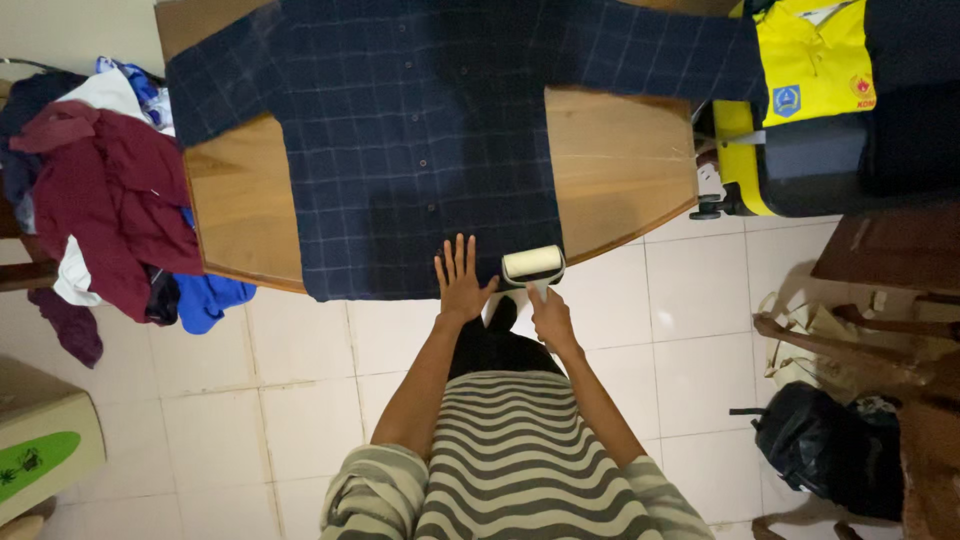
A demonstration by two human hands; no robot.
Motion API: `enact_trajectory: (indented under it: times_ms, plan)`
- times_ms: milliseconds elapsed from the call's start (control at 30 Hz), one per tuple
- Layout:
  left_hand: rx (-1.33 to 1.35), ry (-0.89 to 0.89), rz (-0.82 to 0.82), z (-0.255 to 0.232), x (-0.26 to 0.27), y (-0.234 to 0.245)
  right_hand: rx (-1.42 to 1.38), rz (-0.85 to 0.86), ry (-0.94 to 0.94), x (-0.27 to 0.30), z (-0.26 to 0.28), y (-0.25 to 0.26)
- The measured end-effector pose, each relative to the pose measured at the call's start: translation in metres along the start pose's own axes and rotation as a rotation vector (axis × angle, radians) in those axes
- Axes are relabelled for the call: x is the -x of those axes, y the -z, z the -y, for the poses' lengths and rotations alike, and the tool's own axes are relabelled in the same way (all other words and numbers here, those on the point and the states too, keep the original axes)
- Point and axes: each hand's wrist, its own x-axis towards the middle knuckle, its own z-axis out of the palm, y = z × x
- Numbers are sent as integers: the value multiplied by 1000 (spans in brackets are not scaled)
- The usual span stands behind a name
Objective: The person uses a lint roller to clean a dark plaid shirt laid out on a table, rolling the tool across the front and sleeves while holding the fabric flat.
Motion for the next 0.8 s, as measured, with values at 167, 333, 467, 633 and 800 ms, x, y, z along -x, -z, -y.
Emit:
enact_trajectory:
  times_ms: [167, 333, 467, 633, 800]
  plan:
    - [18, 23, 41, -5, 1, 6, 17, 34, 42, -3, 28, 5]
    - [21, 7, 25, -7, -1, 5, 20, 29, 16, -17, 49, 2]
    - [27, 4, -3, -5, -1, 4, -9, 38, 92, -35, 57, -1]
    - [-6, -36, -50, -7, -3, 5, 65, -11, 138, -69, 69, -6]
    - [-32, 70, -11, -25, -10, 25, 40, 48, 127, -84, 81, -3]
